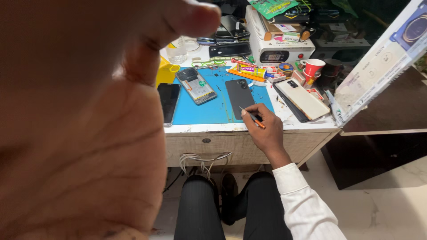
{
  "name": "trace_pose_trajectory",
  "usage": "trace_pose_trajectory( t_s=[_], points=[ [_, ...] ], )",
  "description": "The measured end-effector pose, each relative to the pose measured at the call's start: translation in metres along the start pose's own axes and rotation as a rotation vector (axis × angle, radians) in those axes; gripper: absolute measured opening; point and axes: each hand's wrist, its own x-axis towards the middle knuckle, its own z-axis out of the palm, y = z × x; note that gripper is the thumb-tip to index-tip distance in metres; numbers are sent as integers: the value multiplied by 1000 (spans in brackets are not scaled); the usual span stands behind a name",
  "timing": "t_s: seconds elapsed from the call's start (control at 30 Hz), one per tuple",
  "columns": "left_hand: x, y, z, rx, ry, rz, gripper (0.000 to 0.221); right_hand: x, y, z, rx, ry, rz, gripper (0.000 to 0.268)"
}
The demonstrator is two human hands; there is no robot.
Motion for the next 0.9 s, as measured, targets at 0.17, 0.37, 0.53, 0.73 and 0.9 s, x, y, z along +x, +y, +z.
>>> trace_pose_trajectory(
  t_s=[0.17, 0.37, 0.53, 0.73, 0.9],
  points=[
    [-3, -37, -2, 59, 64, -144, 40, 0, 3, 1, -8, 39, -75, 20],
    [26, -28, -8, 112, 30, -200, 43, 0, -2, -2, -25, 36, -58, 20],
    [13, -23, -8, 71, -47, -81, 46, 0, -3, -1, -45, 23, -71, 21],
    [3, -1, 5, 69, -152, -6, 49, -3, -3, 0, -26, 6, 25, 21],
    [-34, -79, 7, 321, -177, -254, 52, -1, -2, 1, -22, 50, -97, 19]
  ],
)
